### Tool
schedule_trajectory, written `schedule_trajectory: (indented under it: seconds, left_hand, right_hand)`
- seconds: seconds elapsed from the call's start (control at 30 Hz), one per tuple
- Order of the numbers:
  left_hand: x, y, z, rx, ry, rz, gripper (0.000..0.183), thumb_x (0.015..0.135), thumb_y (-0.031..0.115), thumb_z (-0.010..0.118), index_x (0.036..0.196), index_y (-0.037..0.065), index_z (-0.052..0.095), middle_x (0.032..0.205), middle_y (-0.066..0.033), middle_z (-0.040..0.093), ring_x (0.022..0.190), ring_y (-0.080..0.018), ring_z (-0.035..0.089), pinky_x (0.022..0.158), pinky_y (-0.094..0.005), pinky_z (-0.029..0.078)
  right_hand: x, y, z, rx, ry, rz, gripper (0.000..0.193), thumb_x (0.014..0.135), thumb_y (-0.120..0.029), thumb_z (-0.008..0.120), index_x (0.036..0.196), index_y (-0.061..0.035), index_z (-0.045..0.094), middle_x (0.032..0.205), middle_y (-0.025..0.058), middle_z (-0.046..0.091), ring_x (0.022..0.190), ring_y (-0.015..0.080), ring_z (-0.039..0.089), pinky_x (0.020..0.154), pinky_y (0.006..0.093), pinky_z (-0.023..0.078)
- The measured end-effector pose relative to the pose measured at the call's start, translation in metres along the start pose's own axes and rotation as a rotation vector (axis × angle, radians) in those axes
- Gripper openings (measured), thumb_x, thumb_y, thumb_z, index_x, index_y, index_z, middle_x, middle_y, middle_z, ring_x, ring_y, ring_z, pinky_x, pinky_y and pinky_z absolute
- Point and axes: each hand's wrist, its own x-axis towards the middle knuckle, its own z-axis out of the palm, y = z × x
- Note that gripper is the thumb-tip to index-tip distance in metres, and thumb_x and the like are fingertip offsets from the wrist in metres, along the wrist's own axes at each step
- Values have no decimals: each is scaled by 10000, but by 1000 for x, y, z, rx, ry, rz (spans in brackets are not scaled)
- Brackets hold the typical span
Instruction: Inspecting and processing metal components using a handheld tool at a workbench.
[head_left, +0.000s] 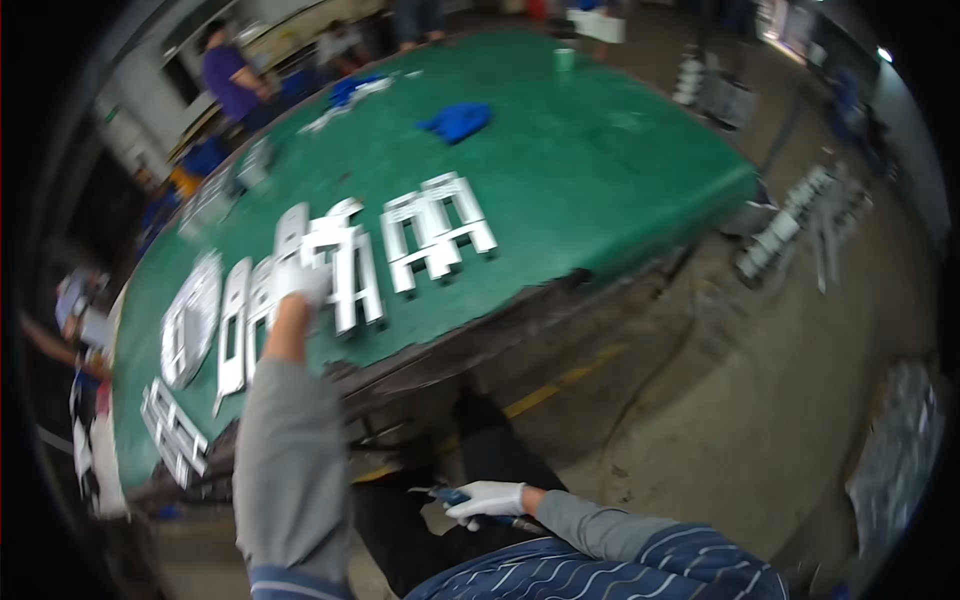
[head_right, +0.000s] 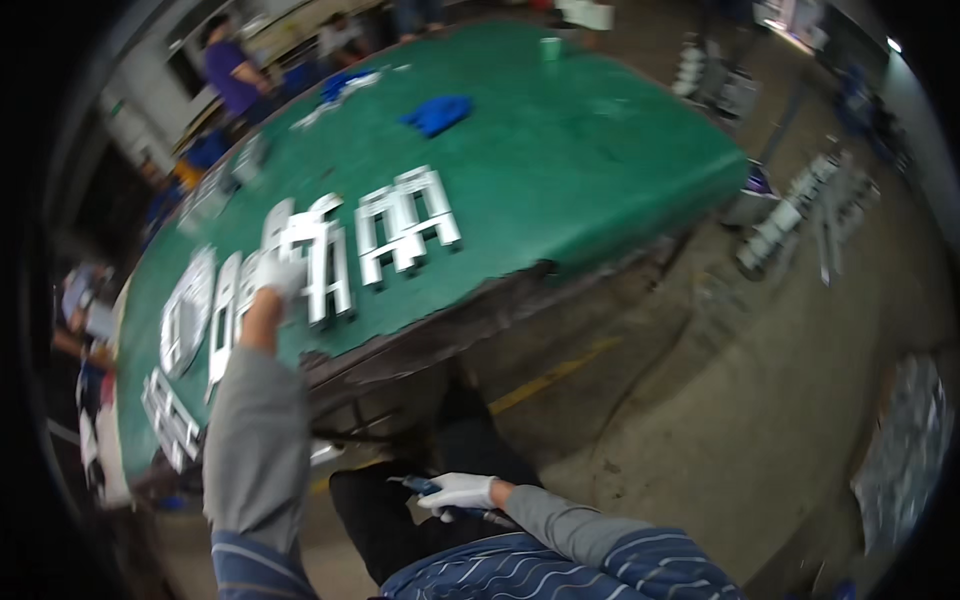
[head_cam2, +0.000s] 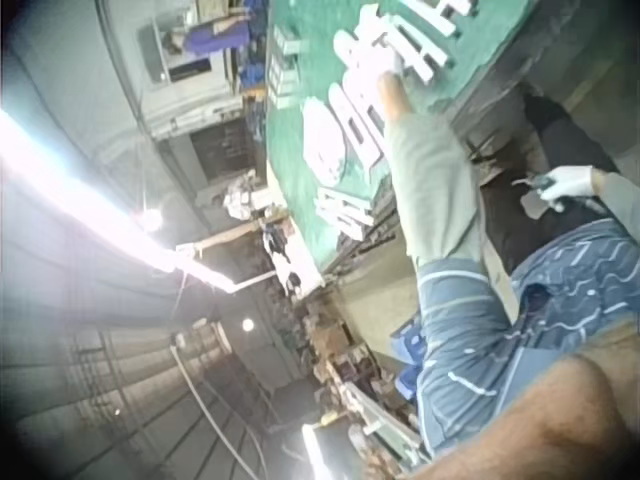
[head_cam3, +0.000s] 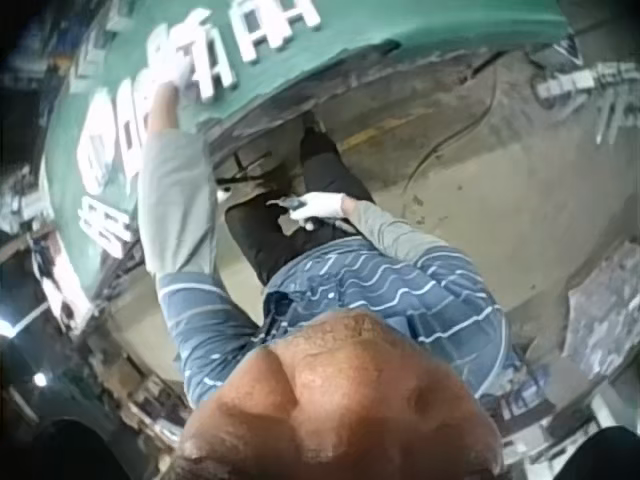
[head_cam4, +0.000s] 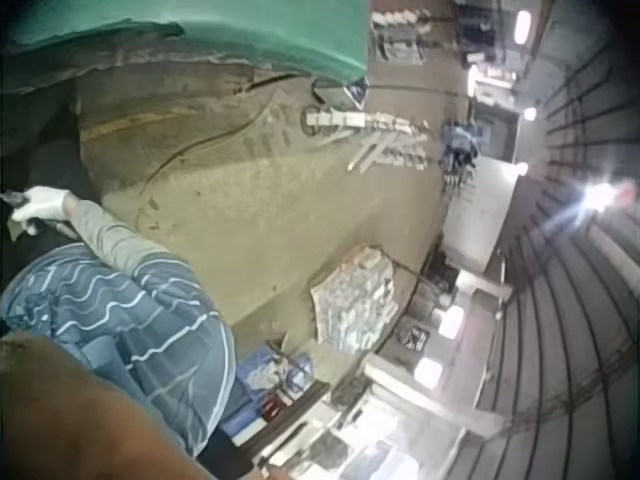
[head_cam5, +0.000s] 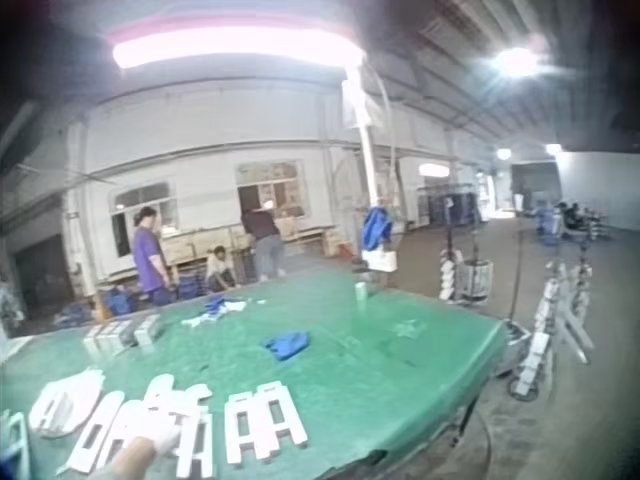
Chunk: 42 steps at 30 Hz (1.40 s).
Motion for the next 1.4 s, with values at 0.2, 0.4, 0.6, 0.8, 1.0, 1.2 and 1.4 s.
schedule_trajectory:
  seconds: [0.2,0.4,0.6,0.8,1.0,1.2,1.4]
  left_hand:
    - [-166,39,-105,-989,-239,-41,253,984,141,592,1232,91,590,853,-13,590,677,-84,546,467,-189,365]
    - [-291,-123,-146,-1442,23,-417,452,1005,222,589,1409,25,538,1256,-138,636,1055,-210,626,827,-376,601]
    - [-509,-175,-86,-1443,647,-768,349,1071,315,520,1298,73,630,1191,-89,678,1041,-186,641,909,-333,536]
    - [-552,-341,-2,-1300,960,-781,370,1100,348,484,1293,86,661,1165,-78,706,1009,-188,653,914,-319,525]
    - [-622,-521,61,-852,1181,-540,418,1113,350,457,1358,78,660,1156,-89,731,954,-207,666,868,-320,547]
    - [-568,-305,45,-431,948,-663,421,1104,326,464,1361,53,655,1152,-118,732,961,-233,669,880,-330,544]
    - [-583,-303,32,132,713,-727,426,1093,298,472,1366,23,650,1148,-152,732,968,-265,672,894,-343,541]
  right_hand:
    - [-29,-3,6,77,110,-77,237,1013,-276,659,1035,-42,633,821,61,645,626,125,613,580,240,505]
    - [-22,-19,26,-176,102,-52,215,996,-307,677,1011,-94,655,799,46,640,617,136,575,602,259,496]
    - [-34,-55,105,-474,125,-58,228,987,-384,668,1008,-157,671,764,7,639,584,122,557,566,265,469]
    - [7,-43,174,-890,-77,-246,322,977,-434,633,1007,-119,693,856,78,705,661,266,611,688,397,496]
    - [22,-25,220,-983,-284,-231,305,895,-361,668,952,-63,708,853,116,734,749,342,650,761,442,516]
    - [41,-19,200,-1078,-109,-189,291,875,-342,672,961,-68,719,872,122,744,756,335,667,752,432,521]
    - [71,14,206,-1065,-201,-139,298,855,-332,682,981,-65,726,883,129,748,760,355,664,741,427,525]
